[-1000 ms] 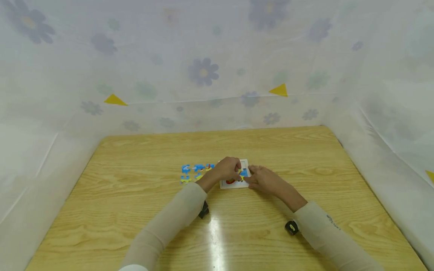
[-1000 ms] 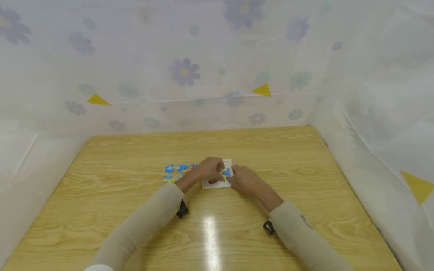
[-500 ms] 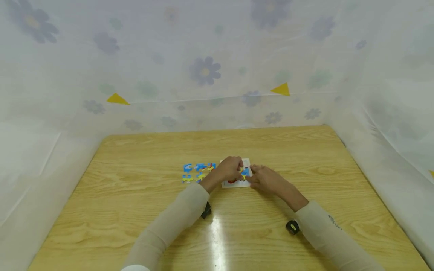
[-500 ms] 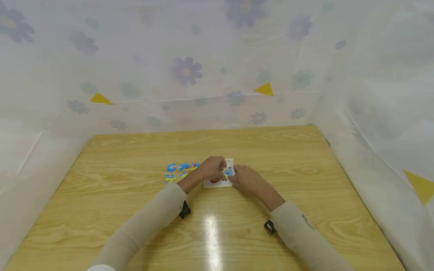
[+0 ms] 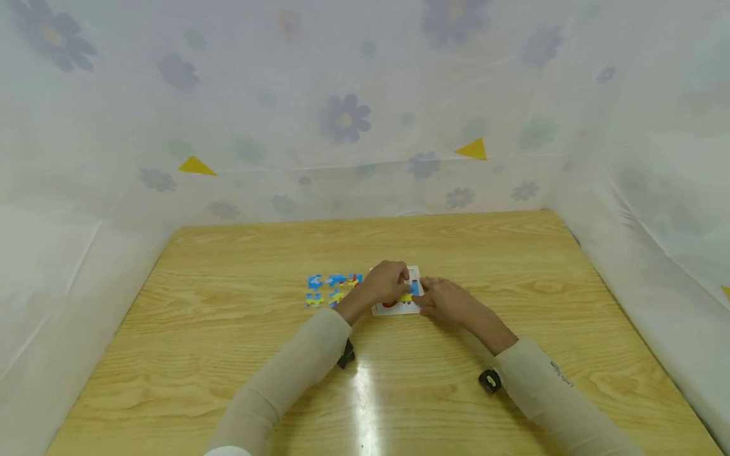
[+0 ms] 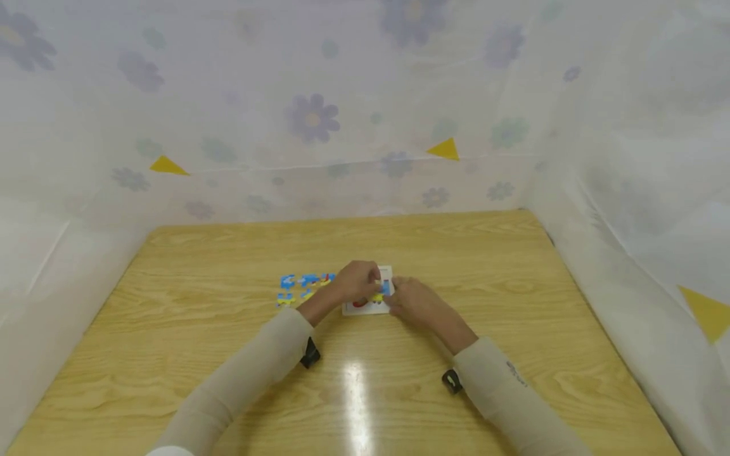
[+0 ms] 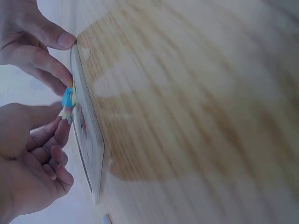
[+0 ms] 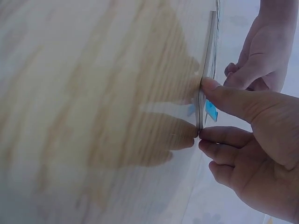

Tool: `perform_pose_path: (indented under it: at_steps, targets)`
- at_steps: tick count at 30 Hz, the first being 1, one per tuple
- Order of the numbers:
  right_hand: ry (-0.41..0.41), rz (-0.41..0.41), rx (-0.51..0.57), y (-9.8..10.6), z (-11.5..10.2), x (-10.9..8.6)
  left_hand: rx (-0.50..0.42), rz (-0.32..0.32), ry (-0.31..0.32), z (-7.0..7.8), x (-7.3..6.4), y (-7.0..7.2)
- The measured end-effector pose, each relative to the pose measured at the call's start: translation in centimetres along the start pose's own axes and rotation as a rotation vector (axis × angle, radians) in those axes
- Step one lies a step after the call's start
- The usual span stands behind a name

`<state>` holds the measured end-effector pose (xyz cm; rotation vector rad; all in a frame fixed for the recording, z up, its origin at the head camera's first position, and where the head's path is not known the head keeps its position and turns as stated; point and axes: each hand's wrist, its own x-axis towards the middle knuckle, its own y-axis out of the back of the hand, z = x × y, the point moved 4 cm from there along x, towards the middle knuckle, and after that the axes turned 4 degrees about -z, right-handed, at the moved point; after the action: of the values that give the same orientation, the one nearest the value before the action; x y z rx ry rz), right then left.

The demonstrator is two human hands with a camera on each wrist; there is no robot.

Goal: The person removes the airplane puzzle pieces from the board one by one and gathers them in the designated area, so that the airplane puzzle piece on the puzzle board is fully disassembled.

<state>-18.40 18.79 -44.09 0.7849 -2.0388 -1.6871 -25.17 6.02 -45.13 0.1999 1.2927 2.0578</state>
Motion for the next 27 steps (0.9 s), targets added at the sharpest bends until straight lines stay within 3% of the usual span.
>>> perform_pose_path:
  at_steps: [9, 20, 27]
  targets:
    - [-0.017, -0.005, 0.027, -0.11, 0.27, 0.12, -0.069, 0.080, 0.039, 0.11, -0.16, 0.15]
    - [-0.022, -0.017, 0.040, -0.41, 0.41, 0.13, -0.015, 0.051, 0.072, -0.01, -0.12, -0.08]
    - [-0.019, -0.015, 0.015, -0.20, 0.23, 0.00, -0.053, 0.052, 0.033, -0.32, -0.31, 0.35]
